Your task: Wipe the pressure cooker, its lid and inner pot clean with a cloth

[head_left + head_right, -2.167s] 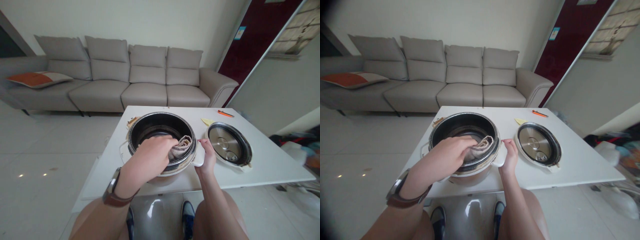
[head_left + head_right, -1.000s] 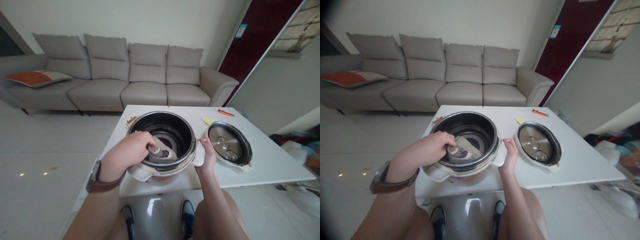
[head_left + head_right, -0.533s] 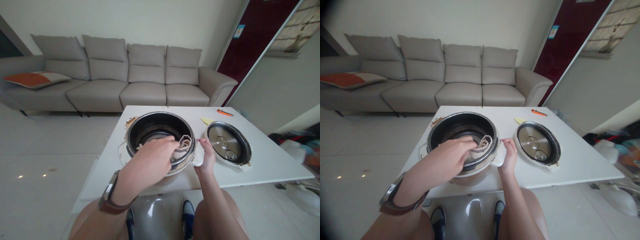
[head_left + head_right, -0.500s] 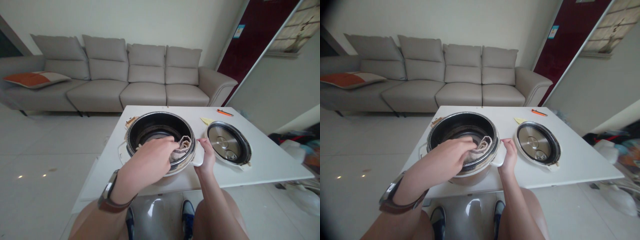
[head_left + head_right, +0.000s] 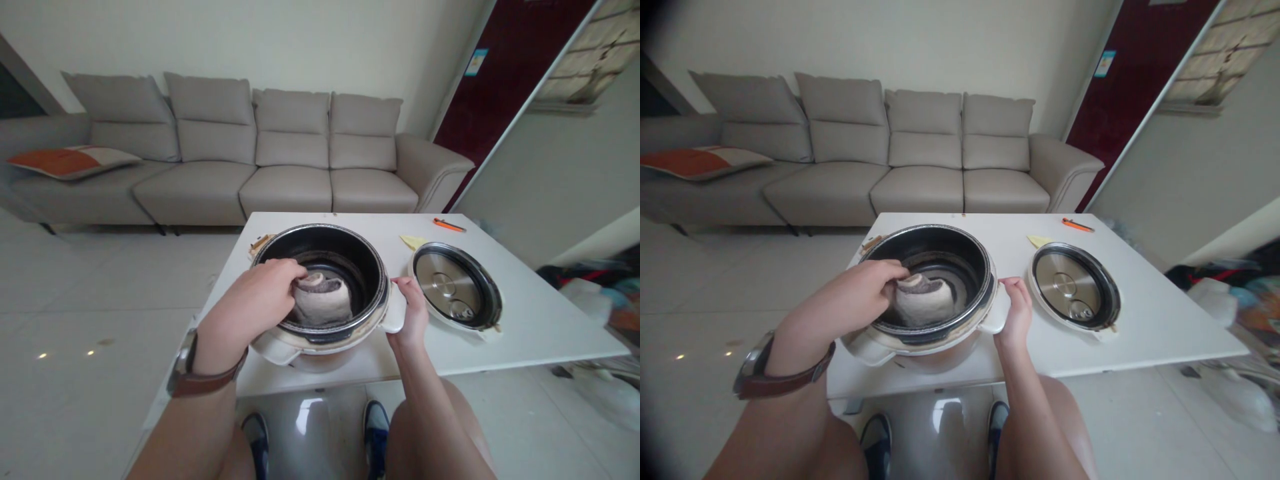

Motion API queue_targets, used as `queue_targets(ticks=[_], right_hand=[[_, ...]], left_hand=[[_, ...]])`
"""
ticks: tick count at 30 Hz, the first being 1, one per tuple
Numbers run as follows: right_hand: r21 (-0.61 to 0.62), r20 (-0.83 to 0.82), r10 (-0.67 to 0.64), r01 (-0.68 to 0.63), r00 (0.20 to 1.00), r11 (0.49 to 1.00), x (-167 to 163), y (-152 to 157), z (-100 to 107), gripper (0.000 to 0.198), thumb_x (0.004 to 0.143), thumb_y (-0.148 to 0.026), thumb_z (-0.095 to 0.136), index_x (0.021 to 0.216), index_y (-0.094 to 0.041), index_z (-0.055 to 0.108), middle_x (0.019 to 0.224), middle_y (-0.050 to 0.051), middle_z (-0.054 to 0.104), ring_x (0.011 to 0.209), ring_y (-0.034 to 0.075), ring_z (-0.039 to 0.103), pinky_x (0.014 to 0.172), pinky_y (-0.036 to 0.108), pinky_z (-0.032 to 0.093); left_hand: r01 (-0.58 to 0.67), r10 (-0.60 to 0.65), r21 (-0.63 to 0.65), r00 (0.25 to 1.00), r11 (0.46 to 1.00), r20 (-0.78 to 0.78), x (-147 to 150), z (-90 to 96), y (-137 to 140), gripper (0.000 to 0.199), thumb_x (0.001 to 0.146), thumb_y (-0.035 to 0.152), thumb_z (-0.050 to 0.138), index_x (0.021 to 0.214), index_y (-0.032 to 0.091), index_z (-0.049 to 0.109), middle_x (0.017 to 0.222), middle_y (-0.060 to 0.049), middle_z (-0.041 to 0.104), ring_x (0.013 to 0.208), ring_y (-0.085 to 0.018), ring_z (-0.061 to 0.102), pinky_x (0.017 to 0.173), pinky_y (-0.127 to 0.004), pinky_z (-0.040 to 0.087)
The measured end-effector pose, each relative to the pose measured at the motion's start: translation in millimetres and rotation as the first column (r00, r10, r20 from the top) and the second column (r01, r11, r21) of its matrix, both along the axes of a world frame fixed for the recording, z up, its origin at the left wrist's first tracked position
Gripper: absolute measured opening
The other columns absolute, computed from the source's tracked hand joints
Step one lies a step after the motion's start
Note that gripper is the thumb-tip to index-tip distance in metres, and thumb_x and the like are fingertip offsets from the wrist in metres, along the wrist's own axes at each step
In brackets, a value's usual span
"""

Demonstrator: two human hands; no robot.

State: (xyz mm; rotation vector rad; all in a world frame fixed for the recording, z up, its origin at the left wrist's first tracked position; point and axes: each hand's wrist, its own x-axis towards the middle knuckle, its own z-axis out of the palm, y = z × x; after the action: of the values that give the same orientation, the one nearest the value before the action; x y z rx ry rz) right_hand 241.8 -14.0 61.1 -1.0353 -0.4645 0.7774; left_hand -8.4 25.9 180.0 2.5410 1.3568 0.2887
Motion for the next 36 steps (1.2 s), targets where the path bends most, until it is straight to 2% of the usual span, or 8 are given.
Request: queue_targets(ticks=[2, 5, 11, 18, 22, 27, 32, 36], right_hand=[[0.001, -0.001, -0.008, 0.008, 1.000, 1.000, -0.8, -0.2, 1.4, 0.021, 0.069, -0.037, 0.074, 0.071, -0.020, 0.063, 0.066, -0.005, 0.057, 0.060, 0.012, 0.050, 0.056, 0.027, 0.034], [0.011, -0.009, -0.012, 0.012, 1.000, 1.000, -1.0, -0.3, 2.8, 0.020, 0.068, -0.036, 0.074, 0.070, -0.020, 0.063, 0.068, -0.004, 0.059, 0.061, 0.012, 0.051, 0.057, 0.026, 0.034], [0.021, 0.006, -0.015, 0.015, 1.000, 1.000, -0.6, -0.1, 3.8, 0.019, 0.069, -0.035, 0.074, 0.068, -0.020, 0.063, 0.067, -0.004, 0.058, 0.060, 0.012, 0.050, 0.058, 0.026, 0.035], [0.016, 0.015, -0.016, 0.016, 1.000, 1.000, -0.5, -0.8, 4.1, 0.019, 0.068, -0.036, 0.073, 0.068, -0.020, 0.063, 0.067, -0.004, 0.058, 0.060, 0.012, 0.049, 0.057, 0.027, 0.034], [0.020, -0.001, -0.004, 0.004, 1.000, 1.000, 0.2, -0.5, 2.2, 0.020, 0.068, -0.036, 0.074, 0.068, -0.020, 0.063, 0.066, -0.004, 0.058, 0.059, 0.012, 0.049, 0.057, 0.027, 0.035], [0.027, -0.015, 0.001, -0.001, 1.000, 1.000, 1.0, -0.3, 0.3, 0.021, 0.069, -0.036, 0.075, 0.070, -0.020, 0.062, 0.067, -0.005, 0.059, 0.060, 0.012, 0.049, 0.058, 0.027, 0.035], [0.017, -0.006, -0.007, 0.007, 1.000, 1.000, 0.5, -0.3, 2.0, 0.020, 0.068, -0.036, 0.075, 0.069, -0.020, 0.063, 0.067, -0.004, 0.059, 0.061, 0.013, 0.050, 0.058, 0.027, 0.035], [0.028, 0.000, -0.011, 0.011, 1.000, 1.000, -0.2, -0.5, 3.3, 0.019, 0.068, -0.036, 0.075, 0.069, -0.020, 0.064, 0.070, -0.004, 0.060, 0.063, 0.013, 0.052, 0.061, 0.027, 0.036]], left_hand=[[0.006, -0.008, 0.054, 0.999, 0.999, 0.035, 5.1, 5.1, -4.4, 0.040, 0.081, 0.003, 0.045, 0.098, 0.024, 0.074, 0.107, -0.006, 0.075, 0.100, -0.025, 0.070, 0.084, -0.034, 0.050], [0.072, -0.079, 0.063, 0.989, 0.995, 0.124, 18.8, 11.9, -17.7, 0.039, 0.086, 0.005, 0.044, 0.102, 0.024, 0.073, 0.106, -0.005, 0.074, 0.099, -0.023, 0.070, 0.089, -0.035, 0.051], [0.212, -0.203, -0.036, 0.964, 0.977, 0.175, 38.2, 15.1, -38.5, 0.028, 0.094, 0.013, 0.046, 0.105, 0.022, 0.071, 0.106, -0.007, 0.073, 0.099, -0.023, 0.069, 0.091, -0.035, 0.053], [0.257, -0.236, -0.150, 0.961, 0.955, 0.147, 35.7, 11.6, -32.9, 0.030, 0.096, 0.016, 0.045, 0.105, 0.023, 0.072, 0.103, -0.007, 0.077, 0.096, -0.022, 0.072, 0.089, -0.032, 0.052], [0.222, -0.202, -0.199, 0.972, 0.955, 0.117, 29.1, 7.8, -27.7, 0.032, 0.089, 0.012, 0.048, 0.097, 0.025, 0.076, 0.099, -0.006, 0.079, 0.093, -0.022, 0.073, 0.085, -0.031, 0.051], [0.162, -0.157, -0.259, 0.987, 0.952, 0.039, 7.2, 1.1, -13.2, 0.035, 0.077, 0.009, 0.051, 0.089, 0.025, 0.080, 0.090, -0.005, 0.080, 0.087, -0.022, 0.073, 0.081, -0.030, 0.051], [0.021, -0.027, -0.170, 0.999, 0.985, -0.032, -2.7, -0.8, 1.7, 0.037, 0.072, 0.007, 0.053, 0.089, 0.024, 0.082, 0.094, -0.008, 0.081, 0.092, -0.024, 0.074, 0.083, -0.030, 0.052], [-0.028, 0.027, -0.040, 0.999, 0.999, -0.031, 6.7, 7.9, -4.1, 0.037, 0.079, 0.007, 0.051, 0.094, 0.025, 0.080, 0.102, -0.008, 0.081, 0.099, -0.026, 0.073, 0.086, -0.033, 0.052]])
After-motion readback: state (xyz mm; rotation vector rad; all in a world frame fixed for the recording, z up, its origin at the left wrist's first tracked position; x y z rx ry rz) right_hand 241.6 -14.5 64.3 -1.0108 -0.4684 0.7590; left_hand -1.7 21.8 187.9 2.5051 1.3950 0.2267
